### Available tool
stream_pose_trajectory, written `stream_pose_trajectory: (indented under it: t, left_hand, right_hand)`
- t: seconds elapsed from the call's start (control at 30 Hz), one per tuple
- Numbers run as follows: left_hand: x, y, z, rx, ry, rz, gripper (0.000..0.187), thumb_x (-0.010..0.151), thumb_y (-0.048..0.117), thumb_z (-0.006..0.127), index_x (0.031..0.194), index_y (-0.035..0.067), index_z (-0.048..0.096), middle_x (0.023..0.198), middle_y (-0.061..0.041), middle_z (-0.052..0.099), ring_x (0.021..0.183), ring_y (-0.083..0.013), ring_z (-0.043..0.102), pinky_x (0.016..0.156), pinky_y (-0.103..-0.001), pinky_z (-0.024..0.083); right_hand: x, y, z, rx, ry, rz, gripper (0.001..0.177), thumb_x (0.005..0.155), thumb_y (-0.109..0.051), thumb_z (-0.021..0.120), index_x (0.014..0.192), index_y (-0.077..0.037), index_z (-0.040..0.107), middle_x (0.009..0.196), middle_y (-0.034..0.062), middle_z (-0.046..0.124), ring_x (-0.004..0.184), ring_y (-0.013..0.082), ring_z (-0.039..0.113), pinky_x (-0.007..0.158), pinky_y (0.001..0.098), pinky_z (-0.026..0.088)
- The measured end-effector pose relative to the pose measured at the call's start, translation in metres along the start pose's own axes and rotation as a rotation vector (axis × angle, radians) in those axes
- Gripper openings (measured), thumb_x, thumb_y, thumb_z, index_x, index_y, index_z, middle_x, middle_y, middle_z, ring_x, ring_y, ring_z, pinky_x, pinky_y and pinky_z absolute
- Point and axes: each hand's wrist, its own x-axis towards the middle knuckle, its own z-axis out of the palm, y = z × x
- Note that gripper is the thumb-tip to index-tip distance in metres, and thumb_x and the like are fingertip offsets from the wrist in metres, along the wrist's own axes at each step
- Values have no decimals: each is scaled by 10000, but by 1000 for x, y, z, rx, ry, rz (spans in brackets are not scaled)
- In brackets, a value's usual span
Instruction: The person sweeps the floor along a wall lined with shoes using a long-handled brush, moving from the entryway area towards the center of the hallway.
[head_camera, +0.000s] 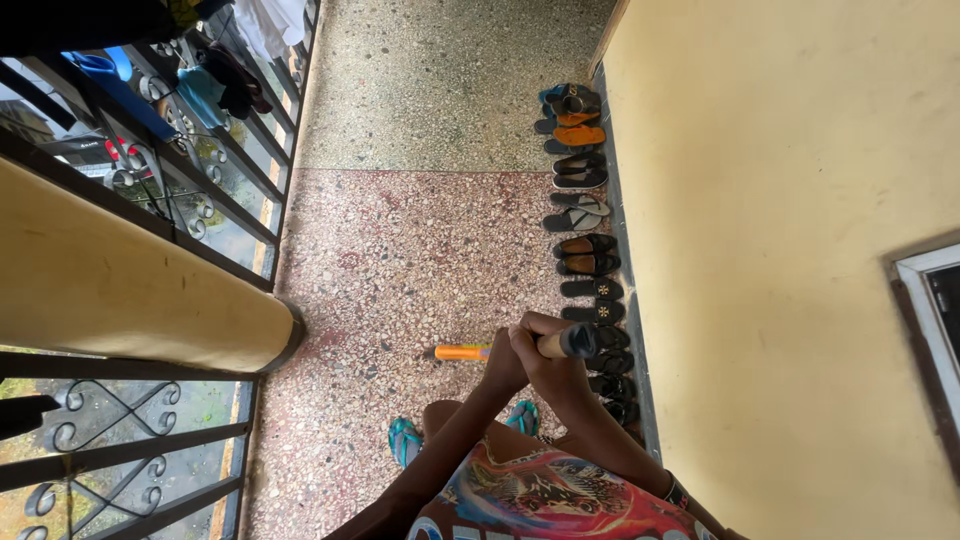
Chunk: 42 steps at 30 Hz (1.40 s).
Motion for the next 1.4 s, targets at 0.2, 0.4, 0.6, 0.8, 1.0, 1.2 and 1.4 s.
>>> stream_pose_trajectory:
  t: [0.2,0.4,0.6,0.8,1.0,1.2,1.4]
  left_hand:
    - [27,31,30,-150,136,-50,292,851,252,720,732,5,621,587,-161,636,528,-258,684,484,-379,479]
    - [85,41,55,-138,157,33,340,873,263,698,693,0,580,564,-145,599,499,-240,630,489,-379,440]
    - [115,-2,82,-111,13,14,260,827,246,691,789,-4,630,720,-135,690,648,-219,659,563,-372,497]
    - [101,-24,105,-316,-165,-60,218,850,225,703,871,16,641,810,-87,705,765,-217,671,627,-366,528]
    - [80,41,69,-216,-292,-7,193,884,222,677,844,37,642,822,-77,712,772,-235,723,632,-366,548]
    - [66,60,42,-273,-70,38,227,908,254,656,975,37,648,883,-96,717,827,-211,724,655,-360,549]
    - [90,6,33,-71,-98,-24,300,843,254,725,741,3,596,650,-135,667,582,-252,657,531,-383,483]
  right_hand:
    - [14,-11,-41,211,23,-61,295,989,-102,613,711,-36,539,625,-11,521,571,44,469,513,263,376]
    - [43,-13,-81,185,48,-141,317,1014,-107,609,719,-44,513,645,-18,509,582,46,453,529,253,369]
    - [58,40,-95,-10,140,-284,313,942,-76,630,674,-14,480,605,22,493,555,59,441,525,277,351]
    - [40,43,-101,-47,240,-163,308,931,-90,647,675,0,502,583,22,510,555,52,471,514,280,378]
    - [29,15,-92,-15,191,-90,266,928,-108,648,690,-24,564,593,-19,557,539,45,516,491,277,386]
    - [24,5,-65,42,220,-145,324,972,-117,661,695,-29,519,611,-20,480,578,52,448,533,275,372]
    - [38,5,-47,8,205,-243,287,973,-109,649,718,-29,547,629,-14,505,572,61,452,535,277,378]
